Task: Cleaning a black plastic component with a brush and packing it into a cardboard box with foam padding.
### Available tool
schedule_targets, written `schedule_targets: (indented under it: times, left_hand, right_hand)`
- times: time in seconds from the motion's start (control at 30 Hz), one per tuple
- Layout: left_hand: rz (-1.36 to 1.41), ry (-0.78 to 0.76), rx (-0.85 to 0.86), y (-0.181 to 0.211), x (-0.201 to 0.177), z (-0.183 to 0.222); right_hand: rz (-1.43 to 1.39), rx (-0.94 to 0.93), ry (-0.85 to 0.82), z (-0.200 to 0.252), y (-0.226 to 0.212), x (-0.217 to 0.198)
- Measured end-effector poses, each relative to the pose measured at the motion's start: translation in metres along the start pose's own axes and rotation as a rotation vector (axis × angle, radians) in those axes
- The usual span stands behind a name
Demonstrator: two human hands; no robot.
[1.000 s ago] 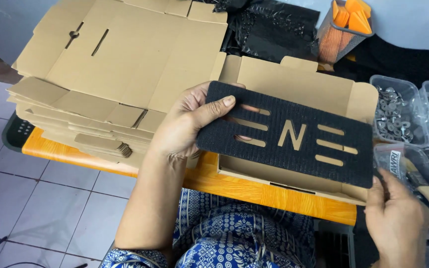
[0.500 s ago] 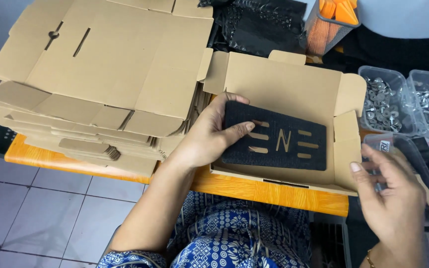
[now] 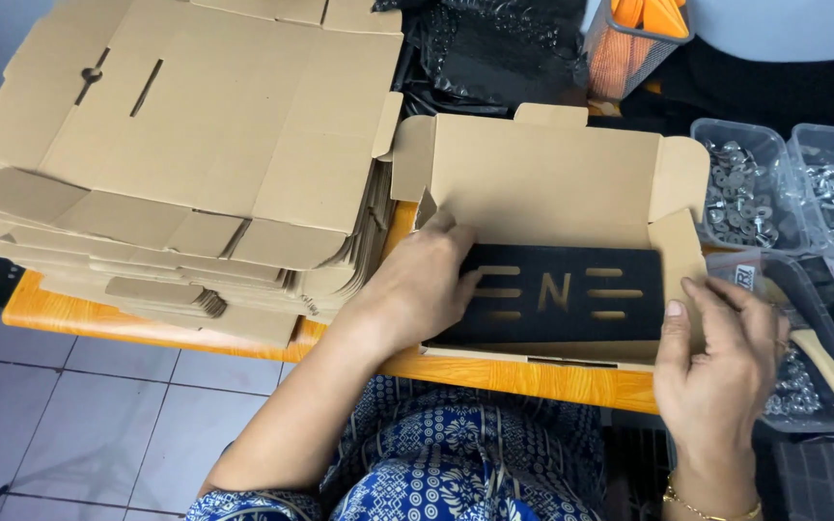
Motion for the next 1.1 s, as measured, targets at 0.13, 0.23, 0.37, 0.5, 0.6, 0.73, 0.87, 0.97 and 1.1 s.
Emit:
schedule_targets:
  times: [0.13,0.23,0.37,0.5,0.6,0.73,0.87,0.97,1.1]
  left_hand:
    - [-0.340,-0.217,-0.203,0.006,0.021,-0.012]
    - [-0.532,-0.306,-0.167,0.042,0.024,-0.014]
    - [-0.401,-0.451,-0.062,0.057,0.053,-0.029]
    - [-0.329,-0.491,-0.011,0.046,0.080,-0.046]
    - [-0.317,-0.538,-0.029,0.049,0.079,-0.050]
    - [-0.264,-0.563,0.097,0.052,0.079,-0.050]
    - [-0.272,-0.580,0.063,0.058,0.072,-0.045]
    - [-0.256,-0.587,0.064,0.057,0.071,-0.042]
    - [-0.207,-0.538,0.065,0.062,0.063,-0.033]
  right_hand:
    - [-0.106,0.061,-0.020,0.000,0.000,-0.003]
    - [-0.147,0.095,-0.022,0.003,0.002,0.000]
    - [-0.170,0.103,-0.019,0.004,-0.001,0.005]
    - [-0.193,0.106,0.032,0.003,-0.003,0.007]
    - [-0.192,0.114,0.039,0.004,-0.004,0.008]
    - [-0.214,0.133,0.029,0.003,-0.006,0.011]
    - [-0.208,0.145,0.017,0.002,-0.005,0.012]
    - [-0.192,0.146,0.015,0.002,-0.006,0.011]
    - [-0.107,0.112,0.011,0.001,-0.011,0.000]
Point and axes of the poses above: each hand's wrist, its own z-axis away from the middle knuckle, its own x-axis out of the palm, y = z × x, the point moved 4 cm from there along -z, towards the middle knuckle, and after that the axes turned 14 degrees about z, right-handed, at the moved point
